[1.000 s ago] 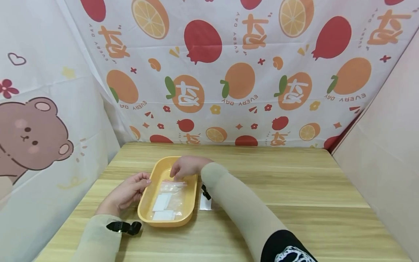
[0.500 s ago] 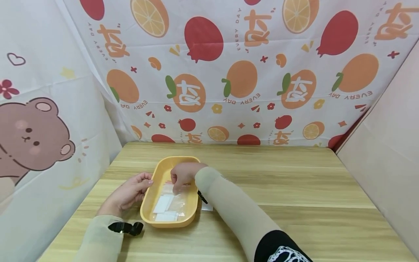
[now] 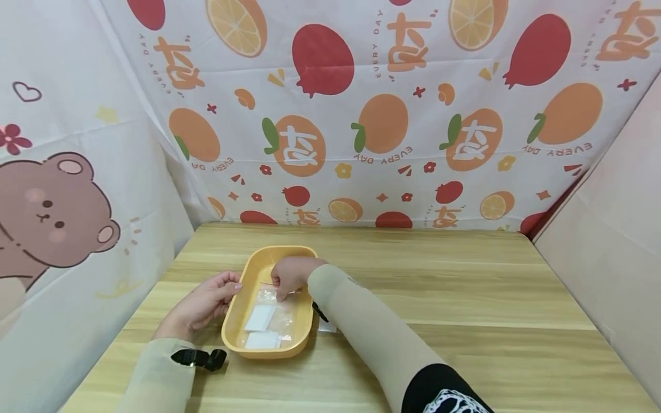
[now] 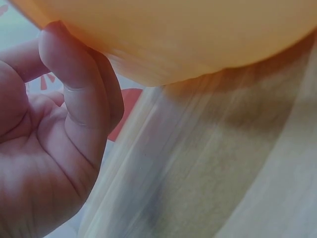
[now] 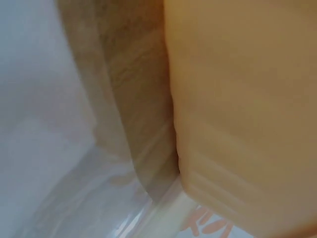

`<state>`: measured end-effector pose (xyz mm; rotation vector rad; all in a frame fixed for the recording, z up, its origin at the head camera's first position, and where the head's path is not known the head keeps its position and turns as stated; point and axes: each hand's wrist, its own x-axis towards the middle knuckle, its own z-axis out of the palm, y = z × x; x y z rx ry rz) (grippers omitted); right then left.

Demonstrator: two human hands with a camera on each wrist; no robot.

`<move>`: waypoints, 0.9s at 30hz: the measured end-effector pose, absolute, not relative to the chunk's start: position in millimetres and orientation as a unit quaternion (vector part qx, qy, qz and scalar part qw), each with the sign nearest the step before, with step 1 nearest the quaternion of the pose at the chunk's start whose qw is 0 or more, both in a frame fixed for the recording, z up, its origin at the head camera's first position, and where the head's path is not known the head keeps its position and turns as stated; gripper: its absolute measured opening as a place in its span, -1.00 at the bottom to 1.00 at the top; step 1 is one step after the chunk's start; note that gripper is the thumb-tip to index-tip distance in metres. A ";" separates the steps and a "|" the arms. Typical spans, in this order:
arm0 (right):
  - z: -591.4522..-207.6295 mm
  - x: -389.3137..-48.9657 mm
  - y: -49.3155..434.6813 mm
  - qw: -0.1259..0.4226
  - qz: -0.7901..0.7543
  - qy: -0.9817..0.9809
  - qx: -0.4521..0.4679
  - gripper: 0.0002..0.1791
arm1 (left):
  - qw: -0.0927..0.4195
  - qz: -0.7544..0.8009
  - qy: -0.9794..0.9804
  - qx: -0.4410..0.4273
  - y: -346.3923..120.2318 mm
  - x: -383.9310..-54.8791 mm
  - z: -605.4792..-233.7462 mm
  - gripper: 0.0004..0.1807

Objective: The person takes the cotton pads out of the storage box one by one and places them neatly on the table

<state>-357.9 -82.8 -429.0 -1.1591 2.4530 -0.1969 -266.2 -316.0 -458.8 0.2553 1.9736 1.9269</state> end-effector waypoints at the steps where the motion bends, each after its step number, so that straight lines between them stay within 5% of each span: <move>1: -429.2 -358.4 -82.4 0.212 -0.073 0.881 -0.416 -0.75 | 0.184 0.682 0.702 0.090 -315.7 -266.4 -459.0 -0.76; 14: -419.1 -365.7 -76.6 0.260 -0.187 0.849 -0.420 -0.89 | 0.191 0.694 0.686 0.107 -317.5 -268.9 -461.4 -0.82; 27: -392.2 -362.4 -61.2 0.342 -0.289 0.801 -0.398 -0.66 | 0.190 0.683 0.695 0.116 -319.0 -270.7 -463.1 -0.81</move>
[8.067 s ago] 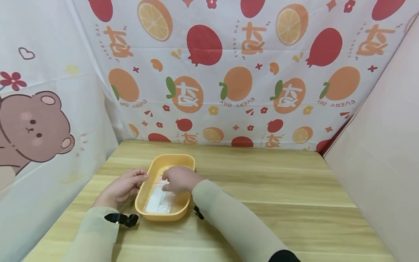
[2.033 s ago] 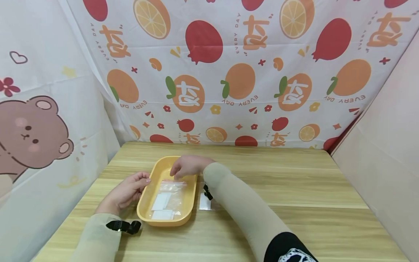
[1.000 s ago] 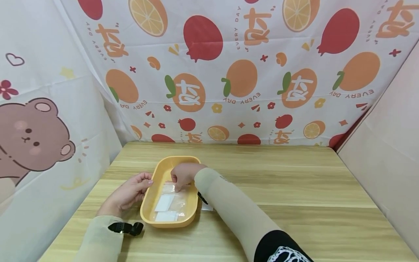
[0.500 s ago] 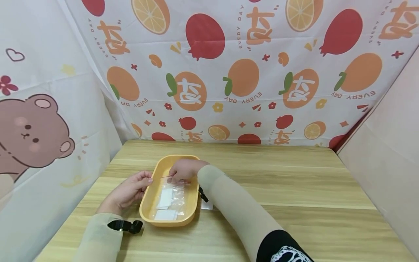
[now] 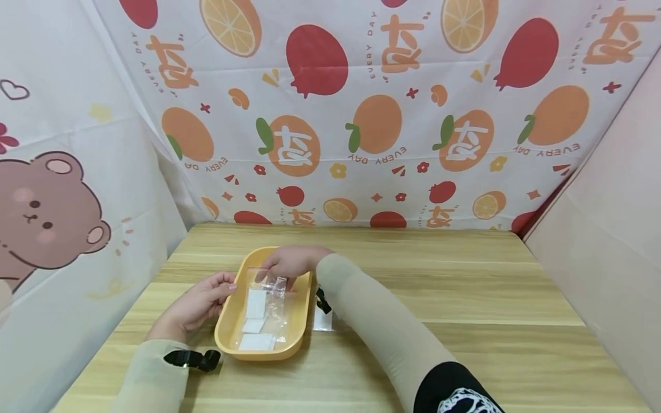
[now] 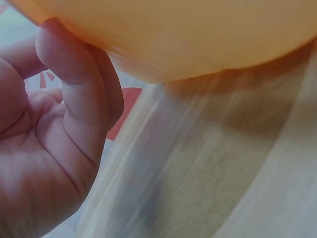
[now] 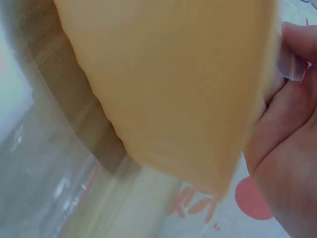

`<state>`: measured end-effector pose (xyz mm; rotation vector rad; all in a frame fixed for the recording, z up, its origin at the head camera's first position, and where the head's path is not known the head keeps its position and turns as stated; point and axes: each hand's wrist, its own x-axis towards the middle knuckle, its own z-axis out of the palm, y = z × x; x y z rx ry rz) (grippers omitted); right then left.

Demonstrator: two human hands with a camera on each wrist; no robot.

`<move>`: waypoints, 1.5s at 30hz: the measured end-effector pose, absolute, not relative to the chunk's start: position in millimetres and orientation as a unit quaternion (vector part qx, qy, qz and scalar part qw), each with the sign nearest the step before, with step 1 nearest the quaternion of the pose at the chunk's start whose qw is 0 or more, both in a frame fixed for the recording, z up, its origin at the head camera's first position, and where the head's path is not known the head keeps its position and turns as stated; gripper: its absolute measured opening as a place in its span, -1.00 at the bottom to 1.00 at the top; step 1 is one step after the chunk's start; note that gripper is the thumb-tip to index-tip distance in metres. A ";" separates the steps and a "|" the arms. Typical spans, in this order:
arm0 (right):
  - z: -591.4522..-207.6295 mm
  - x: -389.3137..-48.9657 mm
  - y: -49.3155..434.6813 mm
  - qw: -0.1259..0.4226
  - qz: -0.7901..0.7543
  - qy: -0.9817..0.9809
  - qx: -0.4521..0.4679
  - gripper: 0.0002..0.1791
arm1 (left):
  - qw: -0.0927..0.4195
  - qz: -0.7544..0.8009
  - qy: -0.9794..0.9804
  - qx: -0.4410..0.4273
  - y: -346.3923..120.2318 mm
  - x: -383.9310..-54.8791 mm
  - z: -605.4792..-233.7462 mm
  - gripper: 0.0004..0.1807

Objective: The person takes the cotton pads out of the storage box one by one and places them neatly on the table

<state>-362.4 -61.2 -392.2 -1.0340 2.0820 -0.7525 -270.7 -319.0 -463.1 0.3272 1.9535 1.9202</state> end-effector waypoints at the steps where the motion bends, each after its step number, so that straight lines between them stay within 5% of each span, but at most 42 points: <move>1: -389.7 -361.5 -59.4 0.346 -0.296 0.798 -0.395 -0.65 | 0.190 0.683 0.695 0.118 -319.7 -270.8 -463.6 -0.82; 21: -340.0 -359.7 22.9 0.369 -0.400 0.739 -0.397 -0.68 | 0.187 0.694 0.684 0.126 -320.1 -270.5 -462.2 -0.79; 32: -358.8 -357.4 110.0 0.372 -0.416 0.762 -0.328 -0.69 | 0.195 0.681 0.695 0.127 -315.7 -273.0 -460.6 -0.74; 45: -401.4 -347.7 157.3 0.351 -0.383 0.802 -0.295 -0.76 | 0.194 0.686 0.689 0.131 -321.1 -269.1 -464.0 -0.74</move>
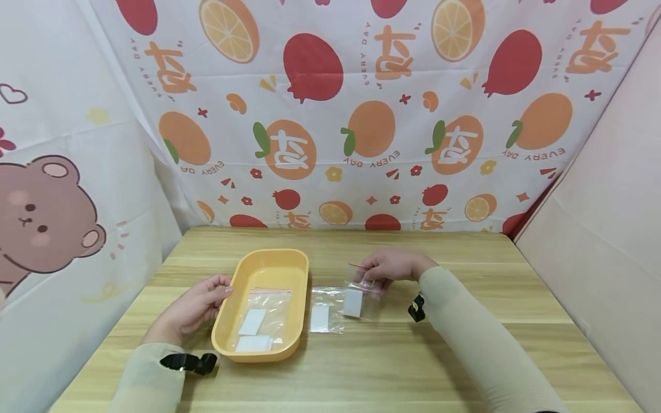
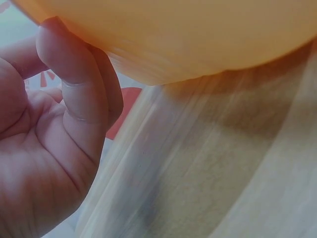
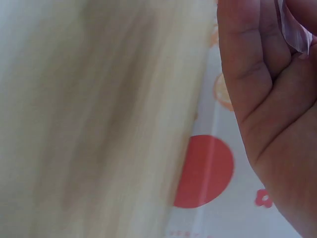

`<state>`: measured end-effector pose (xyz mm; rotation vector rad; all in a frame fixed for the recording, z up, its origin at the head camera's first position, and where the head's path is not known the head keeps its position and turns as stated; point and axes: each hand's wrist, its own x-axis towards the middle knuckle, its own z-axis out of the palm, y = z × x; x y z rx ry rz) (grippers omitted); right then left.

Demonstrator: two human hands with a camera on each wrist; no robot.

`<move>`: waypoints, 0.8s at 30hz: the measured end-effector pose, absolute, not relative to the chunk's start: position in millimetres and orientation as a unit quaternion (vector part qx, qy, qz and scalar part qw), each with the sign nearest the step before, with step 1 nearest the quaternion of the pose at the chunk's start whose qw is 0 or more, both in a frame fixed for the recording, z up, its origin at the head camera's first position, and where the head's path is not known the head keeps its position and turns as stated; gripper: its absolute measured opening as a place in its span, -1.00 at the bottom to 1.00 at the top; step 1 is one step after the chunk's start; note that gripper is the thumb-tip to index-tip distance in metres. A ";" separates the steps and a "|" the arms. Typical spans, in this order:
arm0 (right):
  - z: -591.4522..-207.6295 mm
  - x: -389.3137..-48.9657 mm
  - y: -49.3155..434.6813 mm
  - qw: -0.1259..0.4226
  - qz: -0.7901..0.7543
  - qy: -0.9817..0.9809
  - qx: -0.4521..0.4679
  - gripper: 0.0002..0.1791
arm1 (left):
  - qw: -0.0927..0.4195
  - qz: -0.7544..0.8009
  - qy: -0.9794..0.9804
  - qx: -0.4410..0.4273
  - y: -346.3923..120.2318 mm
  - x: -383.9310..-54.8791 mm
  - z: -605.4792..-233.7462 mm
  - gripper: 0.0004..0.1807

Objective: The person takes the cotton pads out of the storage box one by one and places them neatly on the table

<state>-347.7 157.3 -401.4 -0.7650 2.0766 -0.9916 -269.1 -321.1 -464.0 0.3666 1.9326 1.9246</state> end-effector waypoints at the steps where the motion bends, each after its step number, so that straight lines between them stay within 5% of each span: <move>1: -405.1 -347.6 159.3 0.349 -0.383 0.804 -0.293 -0.77 | 0.193 0.687 0.688 0.131 -321.3 -269.5 -464.3 -0.74; 10: -425.9 -346.1 167.4 0.353 -0.391 0.810 -0.260 -0.80 | 0.193 0.689 0.685 0.139 -323.5 -272.8 -466.2 -0.75; 24: -442.9 -342.1 152.9 0.266 -0.272 0.874 -0.302 -0.82 | 0.189 0.683 0.693 0.136 -324.0 -273.1 -466.7 -0.69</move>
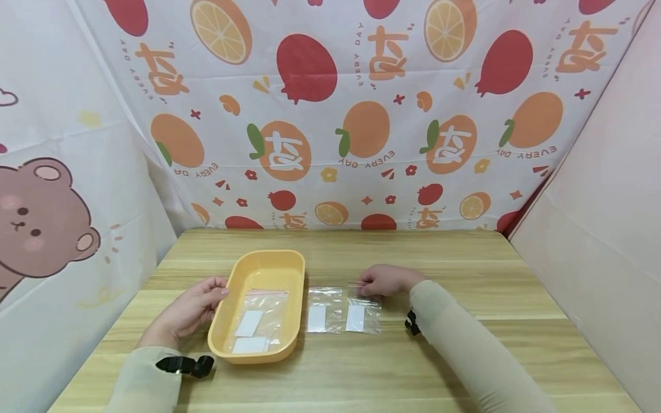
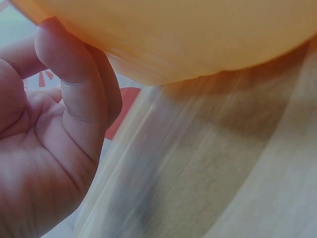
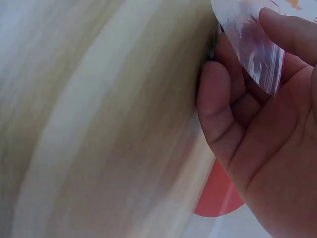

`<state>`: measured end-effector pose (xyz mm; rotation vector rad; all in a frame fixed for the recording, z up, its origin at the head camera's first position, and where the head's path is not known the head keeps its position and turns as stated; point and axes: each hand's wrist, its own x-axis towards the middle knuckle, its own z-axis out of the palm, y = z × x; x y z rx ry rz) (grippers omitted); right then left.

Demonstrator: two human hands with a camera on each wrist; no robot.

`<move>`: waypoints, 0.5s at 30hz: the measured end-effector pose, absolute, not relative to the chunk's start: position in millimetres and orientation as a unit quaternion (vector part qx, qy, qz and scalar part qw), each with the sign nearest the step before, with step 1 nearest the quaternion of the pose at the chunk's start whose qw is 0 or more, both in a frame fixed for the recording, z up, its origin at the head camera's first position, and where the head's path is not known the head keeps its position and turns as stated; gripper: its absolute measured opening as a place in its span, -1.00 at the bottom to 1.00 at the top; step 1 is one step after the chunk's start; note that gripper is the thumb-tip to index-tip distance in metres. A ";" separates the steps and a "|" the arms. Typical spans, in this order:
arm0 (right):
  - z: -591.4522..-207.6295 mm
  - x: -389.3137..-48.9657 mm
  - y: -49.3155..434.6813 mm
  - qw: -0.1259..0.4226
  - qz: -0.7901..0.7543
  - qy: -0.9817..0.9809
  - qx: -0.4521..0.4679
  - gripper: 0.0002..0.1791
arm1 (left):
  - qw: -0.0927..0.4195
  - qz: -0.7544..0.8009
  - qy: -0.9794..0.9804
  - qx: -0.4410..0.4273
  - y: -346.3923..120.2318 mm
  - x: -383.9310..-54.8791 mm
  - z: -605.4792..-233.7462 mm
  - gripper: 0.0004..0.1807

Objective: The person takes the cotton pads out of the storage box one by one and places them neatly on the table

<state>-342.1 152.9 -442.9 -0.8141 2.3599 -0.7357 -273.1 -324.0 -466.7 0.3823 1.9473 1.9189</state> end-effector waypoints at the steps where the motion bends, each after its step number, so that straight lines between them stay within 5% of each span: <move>1: -443.4 -342.0 152.2 0.264 -0.271 0.876 -0.300 -0.81 | 0.189 0.683 0.692 0.136 -324.4 -273.2 -467.1 -0.70; 15: -446.3 -345.3 147.4 0.233 -0.291 0.882 -0.288 -0.90 | 0.186 0.681 0.698 0.118 -321.9 -270.5 -467.3 -0.76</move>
